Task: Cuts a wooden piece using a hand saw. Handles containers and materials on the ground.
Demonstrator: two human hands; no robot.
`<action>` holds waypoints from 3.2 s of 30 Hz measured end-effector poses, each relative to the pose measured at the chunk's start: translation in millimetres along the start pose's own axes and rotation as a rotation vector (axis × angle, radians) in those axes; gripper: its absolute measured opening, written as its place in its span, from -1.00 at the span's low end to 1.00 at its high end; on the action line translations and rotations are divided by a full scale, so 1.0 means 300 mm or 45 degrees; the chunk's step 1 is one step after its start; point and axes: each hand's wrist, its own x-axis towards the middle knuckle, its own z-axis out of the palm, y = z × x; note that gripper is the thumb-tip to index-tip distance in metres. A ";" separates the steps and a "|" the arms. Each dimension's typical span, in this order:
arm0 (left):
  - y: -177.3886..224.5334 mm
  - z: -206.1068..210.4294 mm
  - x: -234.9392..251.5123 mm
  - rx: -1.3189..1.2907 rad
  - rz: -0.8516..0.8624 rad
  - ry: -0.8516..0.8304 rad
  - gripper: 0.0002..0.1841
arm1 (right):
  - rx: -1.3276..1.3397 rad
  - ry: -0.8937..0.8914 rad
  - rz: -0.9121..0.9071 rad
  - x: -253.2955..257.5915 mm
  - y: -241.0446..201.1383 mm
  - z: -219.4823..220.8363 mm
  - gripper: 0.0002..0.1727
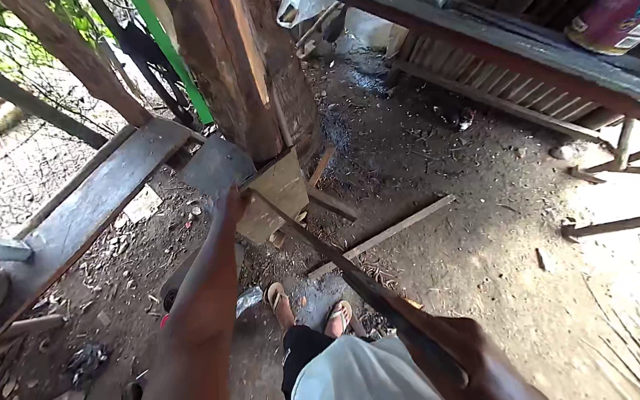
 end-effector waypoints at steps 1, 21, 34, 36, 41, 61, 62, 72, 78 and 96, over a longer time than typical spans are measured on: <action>-0.005 0.009 0.008 0.003 -0.008 0.007 -0.40 | -0.041 0.013 -0.012 0.036 0.018 0.044 -0.46; -0.006 0.021 0.010 -0.002 0.011 0.042 -0.50 | -0.025 -0.250 0.157 0.493 0.098 0.375 -0.27; -0.032 0.022 0.018 -0.038 -0.006 0.026 -0.43 | -0.089 -0.196 0.009 0.274 0.083 0.289 -0.30; -0.044 0.012 0.025 -0.009 0.025 0.022 -0.48 | -0.033 -0.203 0.063 0.385 0.089 0.395 -0.30; -0.041 0.028 0.045 0.013 0.079 0.020 -0.42 | 0.073 -0.112 0.148 0.293 0.110 0.299 -0.39; -0.150 0.066 -0.122 -0.094 -0.132 0.014 -0.37 | 0.596 0.310 0.220 -0.176 0.157 -0.005 -0.44; -0.179 0.079 -0.147 -0.112 -0.151 0.004 -0.36 | 0.604 0.305 0.206 -0.187 0.175 -0.008 -0.44; -0.194 0.262 -0.406 -0.416 -0.267 0.137 -0.41 | 0.819 0.518 0.639 -0.342 0.318 -0.094 -0.37; -0.209 0.439 -0.566 -0.444 -0.286 0.181 -0.50 | 0.378 0.448 0.783 -0.040 0.382 0.231 -0.33; -0.606 0.530 -0.637 -0.557 -0.053 0.188 -0.64 | -0.479 -0.662 0.882 0.362 0.567 1.180 -0.23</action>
